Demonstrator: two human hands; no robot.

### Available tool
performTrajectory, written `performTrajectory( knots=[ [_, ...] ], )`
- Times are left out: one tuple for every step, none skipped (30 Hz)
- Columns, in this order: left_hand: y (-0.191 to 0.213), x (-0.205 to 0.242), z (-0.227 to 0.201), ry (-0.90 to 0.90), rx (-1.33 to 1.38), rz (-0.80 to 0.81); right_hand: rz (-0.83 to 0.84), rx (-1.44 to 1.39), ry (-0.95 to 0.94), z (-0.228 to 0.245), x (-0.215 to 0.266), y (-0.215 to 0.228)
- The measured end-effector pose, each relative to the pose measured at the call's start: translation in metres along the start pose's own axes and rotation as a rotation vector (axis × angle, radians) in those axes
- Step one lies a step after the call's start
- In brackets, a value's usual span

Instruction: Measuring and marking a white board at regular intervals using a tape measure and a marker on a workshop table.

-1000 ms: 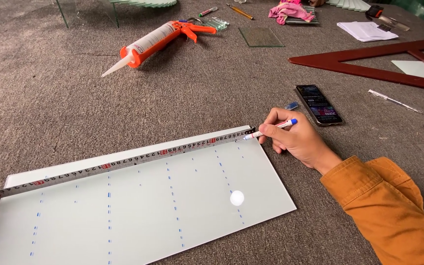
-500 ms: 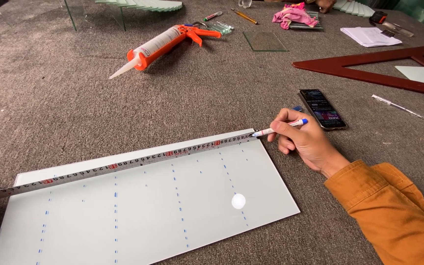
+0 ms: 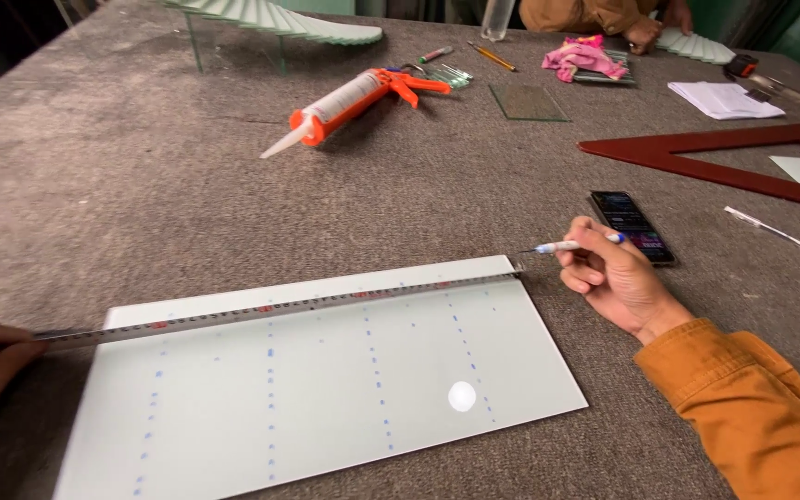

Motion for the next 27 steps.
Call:
performTrajectory(
  knots=[
    [0.014,0.000,-0.032,0.006,-0.006,-0.009,0.013,-0.002,-0.001,0.001,0.000,0.002],
    [0.030,0.001,-0.066,-0.001,-0.055,-0.020,-0.010,-0.025,-0.006,0.000,-0.001,0.007],
    [0.045,0.001,-0.099,-0.008,-0.104,-0.030,-0.033,-0.048,-0.012,0.000,-0.002,0.011],
    [0.055,0.003,-0.114,0.000,-0.113,-0.039,-0.019,-0.051,-0.015,-0.002,-0.004,0.017],
    [0.064,0.004,-0.132,-0.004,-0.288,-0.029,-0.055,-0.081,-0.031,-0.006,-0.006,0.027],
    [0.072,0.005,-0.149,-0.008,-0.460,-0.021,-0.089,-0.111,-0.046,-0.008,-0.008,0.038],
    [0.076,0.007,-0.156,0.000,-0.469,-0.030,-0.075,-0.113,-0.047,-0.008,-0.010,0.037],
    [0.077,0.008,-0.161,0.017,-0.428,-0.002,-0.080,-0.136,-0.050,-0.009,-0.010,0.039],
    [0.076,0.008,-0.166,0.033,-0.386,0.027,-0.086,-0.158,-0.053,-0.009,-0.010,0.042],
    [0.080,0.012,-0.173,0.031,-0.394,0.023,-0.081,-0.165,-0.052,-0.010,-0.010,0.041],
    [0.080,0.015,-0.175,0.075,-0.388,0.062,-0.107,-0.183,-0.053,-0.012,-0.011,0.045],
    [0.076,0.017,-0.179,0.115,-0.377,0.102,-0.138,-0.198,-0.051,-0.012,-0.011,0.051],
    [0.078,0.021,-0.182,0.111,-0.381,0.100,-0.137,-0.202,-0.046,-0.011,-0.013,0.050],
    [0.077,0.026,-0.183,0.113,-0.404,0.104,-0.156,-0.214,-0.057,-0.013,-0.012,0.051],
    [0.076,0.030,-0.184,0.116,-0.427,0.109,-0.174,-0.225,-0.068,-0.014,-0.012,0.054],
    [0.078,0.031,-0.187,0.110,-0.422,0.113,-0.182,-0.223,-0.065,-0.014,-0.010,0.051],
    [0.079,0.033,-0.184,0.146,-0.464,0.136,-0.146,-0.192,-0.045,-0.012,-0.010,0.046],
    [0.078,0.033,-0.183,0.181,-0.502,0.157,-0.112,-0.159,-0.024,-0.007,-0.010,0.041],
    [0.078,0.037,-0.178,0.173,-0.495,0.159,-0.120,-0.155,-0.018,-0.008,-0.010,0.042],
    [0.078,0.037,-0.174,0.169,-0.521,0.138,-0.112,-0.177,-0.026,-0.009,-0.010,0.041],
    [0.078,0.038,-0.170,0.164,-0.546,0.116,-0.104,-0.198,-0.033,-0.010,-0.010,0.041],
    [0.074,0.040,-0.165,0.152,-0.545,0.123,-0.117,-0.202,-0.028,-0.009,-0.009,0.040],
    [0.076,0.042,-0.168,0.083,-0.479,0.046,-0.111,-0.174,-0.021,-0.007,-0.009,0.039],
    [0.080,0.045,-0.169,0.020,-0.416,-0.028,-0.104,-0.151,-0.020,-0.008,-0.008,0.036],
    [0.076,0.048,-0.163,0.011,-0.418,-0.017,-0.116,-0.158,-0.021,-0.010,-0.006,0.036],
    [0.074,0.050,-0.157,0.007,-0.277,-0.041,-0.094,-0.123,-0.021,-0.008,-0.006,0.031],
    [0.073,0.052,-0.150,0.004,-0.135,-0.063,-0.071,-0.087,-0.022,-0.006,-0.006,0.026]
  ],
)
Point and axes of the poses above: each hand's wrist, its own x-axis away from the middle knuckle, its own y-axis out of the back of the hand, z = x × y, the point moved 10 cm from there along -x, towards the middle knuckle, and after that the axes turned 5 degrees about -x, right-handed, at the moved point
